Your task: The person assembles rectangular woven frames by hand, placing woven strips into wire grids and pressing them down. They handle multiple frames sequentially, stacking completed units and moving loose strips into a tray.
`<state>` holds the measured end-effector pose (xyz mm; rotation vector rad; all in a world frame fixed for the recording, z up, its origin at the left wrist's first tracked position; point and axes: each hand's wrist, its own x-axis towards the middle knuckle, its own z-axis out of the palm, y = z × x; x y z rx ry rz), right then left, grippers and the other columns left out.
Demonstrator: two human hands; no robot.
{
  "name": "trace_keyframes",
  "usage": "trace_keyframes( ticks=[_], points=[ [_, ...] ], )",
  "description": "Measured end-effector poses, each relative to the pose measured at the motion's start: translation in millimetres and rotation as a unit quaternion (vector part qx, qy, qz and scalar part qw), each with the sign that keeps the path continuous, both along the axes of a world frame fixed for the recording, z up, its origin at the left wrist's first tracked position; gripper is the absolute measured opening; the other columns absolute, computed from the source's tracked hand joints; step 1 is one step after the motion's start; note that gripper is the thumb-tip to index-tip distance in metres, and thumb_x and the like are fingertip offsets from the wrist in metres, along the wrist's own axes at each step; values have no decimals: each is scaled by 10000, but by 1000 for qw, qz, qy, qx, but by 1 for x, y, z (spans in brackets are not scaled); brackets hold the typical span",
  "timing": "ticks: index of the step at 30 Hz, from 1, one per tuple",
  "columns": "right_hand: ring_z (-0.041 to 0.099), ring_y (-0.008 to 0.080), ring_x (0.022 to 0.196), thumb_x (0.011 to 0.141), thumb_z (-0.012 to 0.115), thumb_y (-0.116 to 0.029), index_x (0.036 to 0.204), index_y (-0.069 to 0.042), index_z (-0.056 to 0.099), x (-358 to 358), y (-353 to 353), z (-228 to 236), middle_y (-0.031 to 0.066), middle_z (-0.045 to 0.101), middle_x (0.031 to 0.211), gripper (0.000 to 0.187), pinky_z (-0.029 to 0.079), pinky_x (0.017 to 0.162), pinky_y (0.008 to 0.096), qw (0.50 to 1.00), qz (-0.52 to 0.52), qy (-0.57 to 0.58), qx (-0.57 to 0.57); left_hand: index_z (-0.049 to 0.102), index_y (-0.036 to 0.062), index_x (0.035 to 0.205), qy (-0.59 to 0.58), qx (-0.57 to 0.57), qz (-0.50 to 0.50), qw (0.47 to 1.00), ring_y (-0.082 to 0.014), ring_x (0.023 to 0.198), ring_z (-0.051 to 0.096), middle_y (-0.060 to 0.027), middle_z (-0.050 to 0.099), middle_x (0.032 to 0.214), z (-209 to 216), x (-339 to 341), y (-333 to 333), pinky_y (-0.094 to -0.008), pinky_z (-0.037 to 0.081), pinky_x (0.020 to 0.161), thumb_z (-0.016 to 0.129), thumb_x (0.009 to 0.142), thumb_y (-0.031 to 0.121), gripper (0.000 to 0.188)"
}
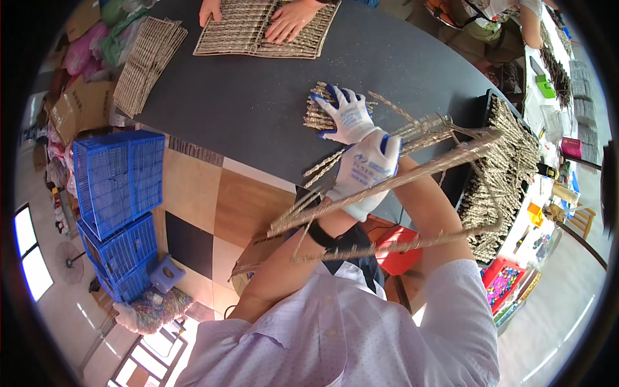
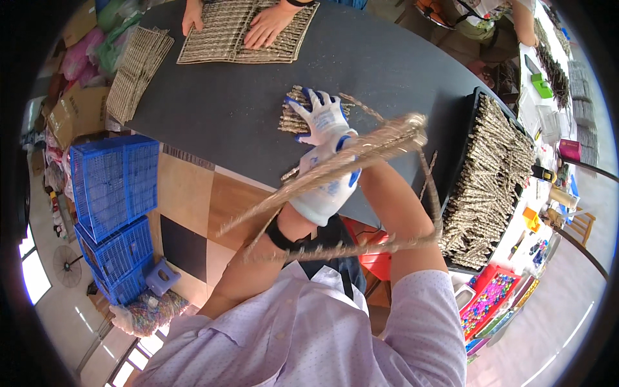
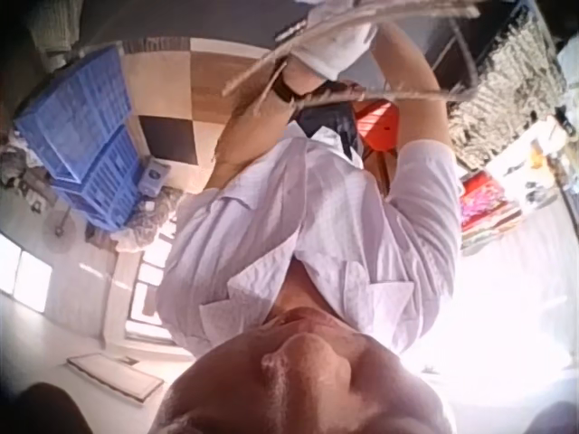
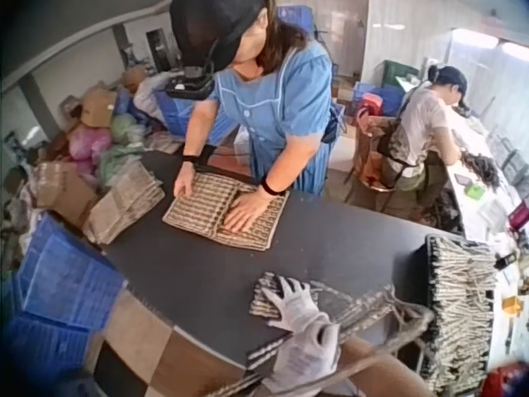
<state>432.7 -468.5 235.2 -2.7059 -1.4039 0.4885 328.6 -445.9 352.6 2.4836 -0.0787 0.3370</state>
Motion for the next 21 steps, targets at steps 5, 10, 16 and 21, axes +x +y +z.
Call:
trace_keyframes(
  ticks=[5, 10, 16, 21],
  points=[
    [344, 398, 1320, 823, 596, -488, 1459, -333, 302, 1, -7, -2, 194, 307, 1486, 718, 321, 1011, 541, 1000, -2, -18, 7, 538, 56, 1135, 46, -51, 39, 997, -368, 818, 648, -197, 619, 1055, -12, 6, 17, -414, 524, 706, 690, 771, 106, 397],
    [336, 381, 1343, 876, 544, -445, 1438, -266, 374, 5, -15, -38, 180, 288, 1508, 614, 269, 1072, 560, 992, 18, -73, 99, 561, 7, 1130, 58, -234, 10, 970, -259, 818, 664, -142, 660, 965, -20, 11, 62, -334, 519, 717, 673, 783, 17, 365],
    [295, 351, 1377, 742, 712, -540, 1443, -209, 374, 8, -5, 35, 166, 302, 1502, 846, 235, 1107, 550, 997, 37, -22, -69, 582, -6, 1046, 120, -514, 148, 836, -115, 708, 621, -51, 636, 881, -74, 6, 89, -256, 530, 628, 619, 846, -13, 204],
    [294, 362, 1377, 896, 577, -388, 1432, -123, 373, 2, -15, 39, 172, 345, 1475, 631, 242, 1112, 530, 998, -51, -19, -8, 580, -2, 1066, 139, -585, 157, 783, -106, 733, 612, -52, 636, 920, -84, 8, 82, -260, 529, 647, 611, 859, -1, 209]
  ],
)
